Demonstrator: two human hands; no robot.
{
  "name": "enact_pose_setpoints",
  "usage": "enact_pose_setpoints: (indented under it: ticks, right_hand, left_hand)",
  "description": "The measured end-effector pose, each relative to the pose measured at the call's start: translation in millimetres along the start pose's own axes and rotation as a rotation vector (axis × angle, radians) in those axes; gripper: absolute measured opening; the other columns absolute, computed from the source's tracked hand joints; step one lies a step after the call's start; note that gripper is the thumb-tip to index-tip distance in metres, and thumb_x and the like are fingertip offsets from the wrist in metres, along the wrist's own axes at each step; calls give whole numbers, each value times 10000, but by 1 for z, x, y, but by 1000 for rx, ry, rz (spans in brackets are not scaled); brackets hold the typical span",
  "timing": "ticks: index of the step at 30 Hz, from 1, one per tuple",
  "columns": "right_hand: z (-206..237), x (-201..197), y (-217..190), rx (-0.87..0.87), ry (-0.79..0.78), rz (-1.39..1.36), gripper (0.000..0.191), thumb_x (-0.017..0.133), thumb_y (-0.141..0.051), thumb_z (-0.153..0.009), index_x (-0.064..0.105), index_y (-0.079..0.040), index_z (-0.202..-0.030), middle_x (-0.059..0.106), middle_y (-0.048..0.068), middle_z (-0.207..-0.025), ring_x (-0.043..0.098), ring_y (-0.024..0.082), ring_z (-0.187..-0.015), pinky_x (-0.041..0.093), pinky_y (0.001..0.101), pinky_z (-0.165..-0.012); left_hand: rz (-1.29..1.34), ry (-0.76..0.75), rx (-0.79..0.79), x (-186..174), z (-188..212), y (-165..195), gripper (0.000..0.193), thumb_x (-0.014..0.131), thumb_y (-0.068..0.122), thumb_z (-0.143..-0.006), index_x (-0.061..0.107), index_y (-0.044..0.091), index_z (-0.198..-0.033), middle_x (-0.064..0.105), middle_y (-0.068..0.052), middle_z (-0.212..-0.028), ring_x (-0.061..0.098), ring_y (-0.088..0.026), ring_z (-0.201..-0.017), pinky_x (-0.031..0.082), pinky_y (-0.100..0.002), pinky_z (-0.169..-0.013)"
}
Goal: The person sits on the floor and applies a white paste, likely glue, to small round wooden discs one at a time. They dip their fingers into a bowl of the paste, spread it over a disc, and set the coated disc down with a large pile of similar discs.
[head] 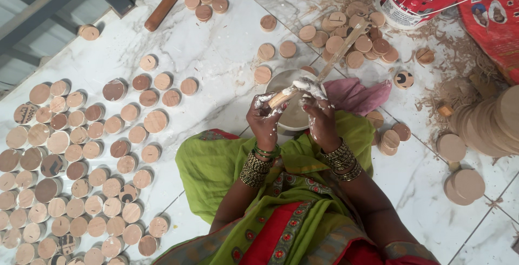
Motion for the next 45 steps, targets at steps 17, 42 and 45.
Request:
enact_pose_setpoints:
  ticks: [17,42,45]
  right_hand:
    - [48,108,-105,-864,-95,1101,583,512,42,-833,638,-146,-1370,410,227,-1518,365,419,-1416,275,538,-1207]
    - [39,70,-59,-744,88,811,469,537,-45,-1035,376,129,-1440,358,229,-1545,343,421,-1450,235,544,-1241]
    - [22,30,-20,-408,96,585,329,563,-88,-1031,574,28,-1339,520,206,-1463,470,368,-1378,326,507,-1207]
  left_hand:
    - [-253,2,203,3,-2,32,366,734,-89,-815,662,-56,-1173,709,-102,-1164,688,-164,-1109,556,-300,-995]
    - [-395,33,260,10,1,51,343,761,-107,-799,689,-45,-1129,716,-113,-1133,688,-198,-1083,550,-322,-963]
    - [-233,12,181,9,2,43,323,755,-111,-823,665,-51,-1127,705,-105,-1156,686,-191,-1127,562,-320,-990]
Point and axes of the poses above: each hand's wrist, its own z-axis away from the middle knuckle, its own x-axis out of the palm, y = z × x, the point moved 3 cm from there along -z, towards the middle knuckle
